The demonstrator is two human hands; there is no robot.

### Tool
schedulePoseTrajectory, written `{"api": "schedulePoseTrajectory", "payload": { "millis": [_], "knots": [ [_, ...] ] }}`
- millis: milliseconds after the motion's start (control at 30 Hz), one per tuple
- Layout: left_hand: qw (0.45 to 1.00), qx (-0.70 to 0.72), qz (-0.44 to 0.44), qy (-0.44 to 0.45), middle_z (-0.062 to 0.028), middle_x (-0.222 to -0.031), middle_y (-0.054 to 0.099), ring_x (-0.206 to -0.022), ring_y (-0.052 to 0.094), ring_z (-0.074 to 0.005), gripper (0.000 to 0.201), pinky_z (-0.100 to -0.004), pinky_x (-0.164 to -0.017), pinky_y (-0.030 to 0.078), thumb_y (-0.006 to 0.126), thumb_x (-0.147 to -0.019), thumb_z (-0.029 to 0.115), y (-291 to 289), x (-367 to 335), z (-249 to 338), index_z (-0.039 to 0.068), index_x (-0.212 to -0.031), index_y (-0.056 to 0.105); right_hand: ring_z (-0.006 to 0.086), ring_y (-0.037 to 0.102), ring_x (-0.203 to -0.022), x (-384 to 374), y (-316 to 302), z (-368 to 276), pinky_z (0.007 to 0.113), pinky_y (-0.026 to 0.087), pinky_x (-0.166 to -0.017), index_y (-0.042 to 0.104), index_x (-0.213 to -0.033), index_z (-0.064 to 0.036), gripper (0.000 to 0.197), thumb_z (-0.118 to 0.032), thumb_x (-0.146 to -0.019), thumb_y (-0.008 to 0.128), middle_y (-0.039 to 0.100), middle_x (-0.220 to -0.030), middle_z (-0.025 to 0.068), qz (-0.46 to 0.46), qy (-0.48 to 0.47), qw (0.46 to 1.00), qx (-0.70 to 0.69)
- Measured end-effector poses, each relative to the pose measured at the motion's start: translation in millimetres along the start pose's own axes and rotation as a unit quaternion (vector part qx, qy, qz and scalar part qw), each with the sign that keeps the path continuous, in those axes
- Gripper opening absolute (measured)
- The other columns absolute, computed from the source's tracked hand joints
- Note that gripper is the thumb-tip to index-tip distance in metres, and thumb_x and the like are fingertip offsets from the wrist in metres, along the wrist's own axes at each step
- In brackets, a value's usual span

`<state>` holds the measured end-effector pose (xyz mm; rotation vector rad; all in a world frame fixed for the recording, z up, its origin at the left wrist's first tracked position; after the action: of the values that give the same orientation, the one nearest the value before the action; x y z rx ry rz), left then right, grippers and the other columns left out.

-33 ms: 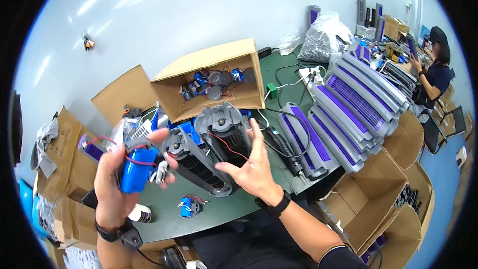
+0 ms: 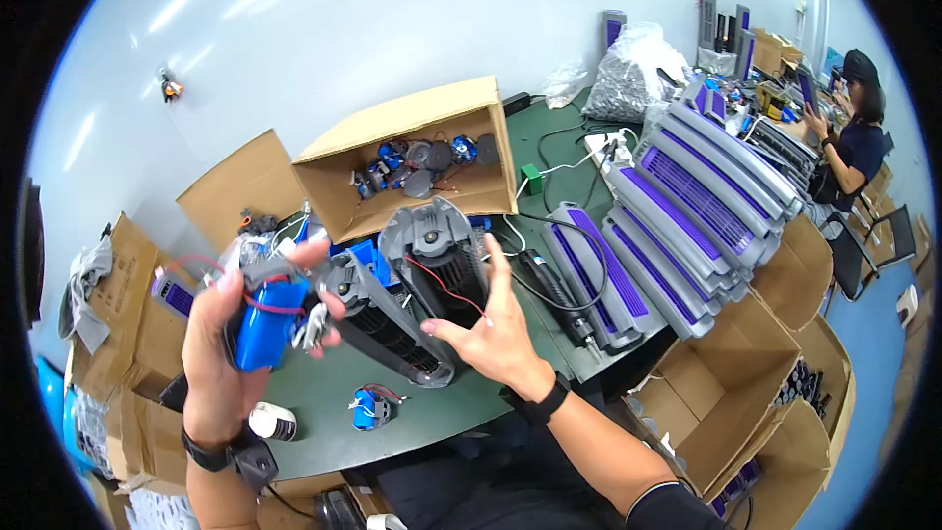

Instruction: The person assembles a small electronic device by connecting wires to a motor, inserting the motor into a gray housing, and securing it with a power drill. They then attach a purple front grille and fasten the casing with screws.

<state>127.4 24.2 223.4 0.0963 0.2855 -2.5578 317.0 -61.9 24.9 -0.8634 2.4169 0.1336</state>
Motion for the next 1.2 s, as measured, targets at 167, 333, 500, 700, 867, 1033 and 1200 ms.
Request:
{"api": "schedulePoseTrajectory", "payload": {
  "millis": [167, 333, 500, 700, 867, 1033, 1200],
  "knots": [
    [0.976, -0.172, -0.029, 0.134, -0.0158, -0.102, 0.073, -0.087, 0.069, -0.0172, 0.063, -0.03, -0.079, 0.053, 0.047, -0.104, 0.042, 16, -39, 17, -0.008, -0.137, 0.064, 0.0438, 0.057, -0.133, 4, 6, 3, 0.046, 0.045, -0.113, 0.024, -0.16, -0.0015, 0.111, -0.019, -0.073, 0.091, 0.053, -0.146, 0.0293, -0.043, -0.01, 0.999, 0.01],
    [0.924, -0.321, -0.104, 0.181, -0.0129, -0.096, 0.069, -0.092, 0.063, -0.0211, 0.046, -0.0353, -0.088, 0.05, 0.062, -0.098, 0.025, 51, -65, 17, -0.004, -0.133, 0.068, 0.0424, 0.06, -0.13, 15, -16, -7, 0.045, 0.048, -0.111, 0.026, -0.157, 0.0019, 0.107, -0.018, -0.073, 0.089, 0.054, -0.144, 0.0289, -0.044, -0.008, 0.998, 0.033],
    [0.878, -0.402, -0.096, 0.24, -0.0153, -0.099, 0.068, -0.09, 0.065, -0.0255, 0.044, -0.0362, -0.086, 0.05, 0.064, -0.097, 0.024, 62, -79, 5, 0.0, -0.133, 0.07, 0.0411, 0.06, -0.131, 23, -19, -12, 0.045, 0.049, -0.11, 0.028, -0.157, 0.0016, 0.105, -0.018, -0.073, 0.088, 0.054, -0.144, 0.0278, -0.049, 0.0, 0.999, 0.002],
    [0.84, -0.47, -0.111, 0.248, -0.0173, -0.1, 0.068, -0.09, 0.065, -0.0292, 0.046, -0.0375, -0.085, 0.051, 0.068, -0.094, 0.024, 70, -83, 2, 0.002, -0.135, 0.07, 0.0418, 0.06, -0.129, 21, -23, -13, 0.045, 0.049, -0.109, 0.029, -0.157, 0.0007, 0.105, -0.017, -0.072, 0.088, 0.054, -0.144, 0.0264, -0.049, -0.033, 0.998, 0.017],
    [0.809, -0.511, -0.09, 0.275, -0.0196, -0.108, 0.067, -0.092, 0.065, -0.0341, 0.048, -0.0401, -0.084, 0.052, 0.07, -0.093, 0.025, 78, -84, -6, 0.005, -0.137, 0.069, 0.0428, 0.061, -0.127, 23, -24, -9, 0.045, 0.05, -0.108, 0.03, -0.157, -0.0008, 0.104, -0.017, -0.072, 0.087, 0.054, -0.143, 0.0266, -0.049, -0.015, 0.999, 0.01],
    [0.751, -0.542, -0.066, 0.372, -0.0206, -0.114, 0.066, -0.092, 0.064, -0.0371, 0.053, -0.0439, -0.085, 0.052, 0.074, -0.089, 0.028, 84, -79, -16, 0.01, -0.138, 0.068, 0.043, 0.062, -0.126, 24, -26, -12, 0.046, 0.051, -0.105, 0.03, -0.157, -0.0006, 0.104, -0.017, -0.072, 0.087, 0.055, -0.141, 0.026, -0.057, 0.024, 0.998, -0.026],
    [0.794, -0.518, -0.088, 0.306, -0.0205, -0.117, 0.066, -0.095, 0.064, -0.037, 0.051, -0.0439, -0.086, 0.052, 0.072, -0.091, 0.029, 77, -79, -16, 0.01, -0.137, 0.069, 0.0377, 0.067, -0.116, 23, -24, -13, 0.043, 0.055, -0.098, 0.032, -0.154, 0.0001, 0.101, -0.016, -0.072, 0.088, 0.061, -0.131, 0.0239, -0.047, -0.025, 0.998, 0.019]
  ]
}}
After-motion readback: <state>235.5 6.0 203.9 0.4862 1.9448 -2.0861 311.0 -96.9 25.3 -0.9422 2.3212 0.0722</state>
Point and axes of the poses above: each hand's wrist, its own x-axis away from the middle knuckle, its own y-axis out of the palm, z = x × y, the point moved 4 cm from there along -x, towards the middle knuckle
